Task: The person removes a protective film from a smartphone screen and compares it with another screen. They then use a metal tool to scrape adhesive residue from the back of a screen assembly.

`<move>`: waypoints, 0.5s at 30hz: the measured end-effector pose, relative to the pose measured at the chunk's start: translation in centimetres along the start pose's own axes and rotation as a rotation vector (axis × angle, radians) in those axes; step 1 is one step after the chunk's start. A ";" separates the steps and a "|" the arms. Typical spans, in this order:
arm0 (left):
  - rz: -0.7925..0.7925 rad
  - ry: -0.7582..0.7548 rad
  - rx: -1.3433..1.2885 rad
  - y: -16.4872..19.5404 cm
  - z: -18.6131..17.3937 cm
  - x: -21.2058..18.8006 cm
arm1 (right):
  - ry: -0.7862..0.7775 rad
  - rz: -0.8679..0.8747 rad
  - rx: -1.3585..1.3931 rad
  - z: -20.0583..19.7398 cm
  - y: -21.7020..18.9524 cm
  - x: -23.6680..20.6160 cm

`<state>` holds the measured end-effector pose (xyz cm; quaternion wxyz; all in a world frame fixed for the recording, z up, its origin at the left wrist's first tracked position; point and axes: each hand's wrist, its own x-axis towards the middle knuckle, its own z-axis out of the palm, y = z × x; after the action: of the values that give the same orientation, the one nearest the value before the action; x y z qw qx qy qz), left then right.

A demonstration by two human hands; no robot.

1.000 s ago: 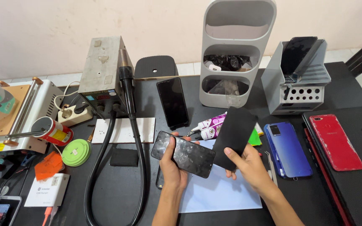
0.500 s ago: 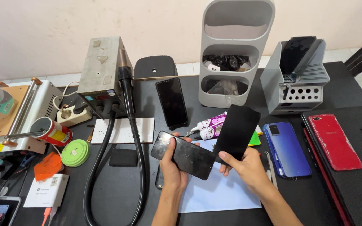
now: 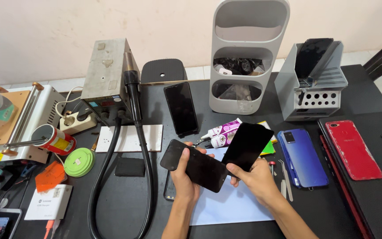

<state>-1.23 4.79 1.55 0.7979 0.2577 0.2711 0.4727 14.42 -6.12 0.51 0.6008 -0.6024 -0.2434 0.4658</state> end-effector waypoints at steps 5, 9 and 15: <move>-0.020 -0.015 -0.008 0.1 0.0 0.1 | -0.020 0.000 -0.031 -0.4 0.2 0.3; -0.062 -0.006 -0.041 0.1 0.0 0.2 | -0.031 -0.087 -0.070 -1.2 0.1 0.1; -0.073 0.004 -0.045 0.0 -0.1 0.3 | 0.028 -0.126 -0.004 -1.2 0.5 0.1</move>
<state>-1.22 5.07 1.45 0.8197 0.2288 0.2710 0.4498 15.32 -6.67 -0.21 0.6310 -0.5934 -0.2733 0.4183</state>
